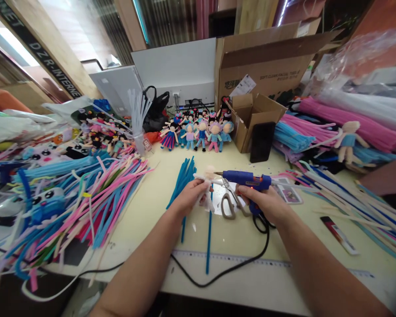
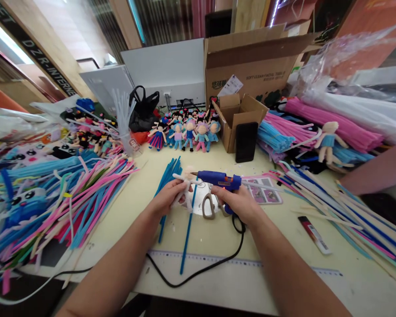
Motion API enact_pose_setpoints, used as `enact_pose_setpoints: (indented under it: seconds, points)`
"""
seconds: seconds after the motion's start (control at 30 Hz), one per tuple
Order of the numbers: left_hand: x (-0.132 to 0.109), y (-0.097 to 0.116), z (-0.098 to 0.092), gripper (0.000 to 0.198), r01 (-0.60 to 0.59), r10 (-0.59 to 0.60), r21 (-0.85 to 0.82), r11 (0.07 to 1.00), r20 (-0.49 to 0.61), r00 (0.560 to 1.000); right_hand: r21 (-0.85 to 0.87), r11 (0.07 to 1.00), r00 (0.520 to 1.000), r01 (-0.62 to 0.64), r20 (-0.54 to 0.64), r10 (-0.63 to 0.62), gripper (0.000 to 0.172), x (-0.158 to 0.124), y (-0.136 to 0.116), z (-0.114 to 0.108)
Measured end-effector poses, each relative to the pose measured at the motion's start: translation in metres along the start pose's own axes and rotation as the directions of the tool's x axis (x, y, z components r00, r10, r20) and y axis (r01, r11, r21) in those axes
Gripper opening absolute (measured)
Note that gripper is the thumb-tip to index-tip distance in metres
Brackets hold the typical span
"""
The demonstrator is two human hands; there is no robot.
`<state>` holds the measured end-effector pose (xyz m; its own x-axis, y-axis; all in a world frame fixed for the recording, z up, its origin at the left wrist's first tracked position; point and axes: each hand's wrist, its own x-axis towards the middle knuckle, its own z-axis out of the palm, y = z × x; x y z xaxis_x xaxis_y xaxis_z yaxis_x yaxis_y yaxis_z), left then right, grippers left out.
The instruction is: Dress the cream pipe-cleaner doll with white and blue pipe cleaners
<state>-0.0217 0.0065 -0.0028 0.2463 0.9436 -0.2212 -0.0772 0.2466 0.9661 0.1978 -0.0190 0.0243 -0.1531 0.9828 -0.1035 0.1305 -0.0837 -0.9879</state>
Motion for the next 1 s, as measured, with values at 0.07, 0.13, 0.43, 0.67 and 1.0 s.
enact_pose_setpoints:
  seconds: [0.07, 0.13, 0.43, 0.67, 1.0]
  points:
    - [0.0, 0.001, 0.001, 0.026, 0.022, -0.02, -0.054, 0.998, 0.032, 0.999, -0.014, 1.0, 1.0, 0.0, 0.003, 0.0, 0.037, -0.001, -0.001, 0.001]
    - [0.001, 0.001, 0.001, 0.022, 0.027, -0.023, -0.08, 0.996, 0.055, 0.998, -0.023, 1.0, 1.0, 0.001, -0.002, -0.001, 0.037, -0.002, -0.002, 0.002]
    - [0.003, -0.002, -0.002, 0.021, 0.028, -0.019, -0.166, 0.986, 0.057, 0.998, 0.013, 0.999, 1.0, 0.029, 0.006, -0.029, 0.035, -0.001, 0.003, 0.002]
    - [0.002, 0.0, -0.001, 0.027, 0.042, -0.033, -0.19, 0.981, 0.052, 0.998, 0.062, 0.997, 0.999, 0.041, 0.011, -0.042, 0.035, 0.0, 0.005, 0.0]
    - [0.004, -0.004, -0.004, 0.035, -0.249, 0.264, 0.096, 0.964, -0.219, 0.939, 0.185, 0.981, 0.997, 0.059, 0.037, -0.067, 0.031, 0.003, 0.009, -0.004]
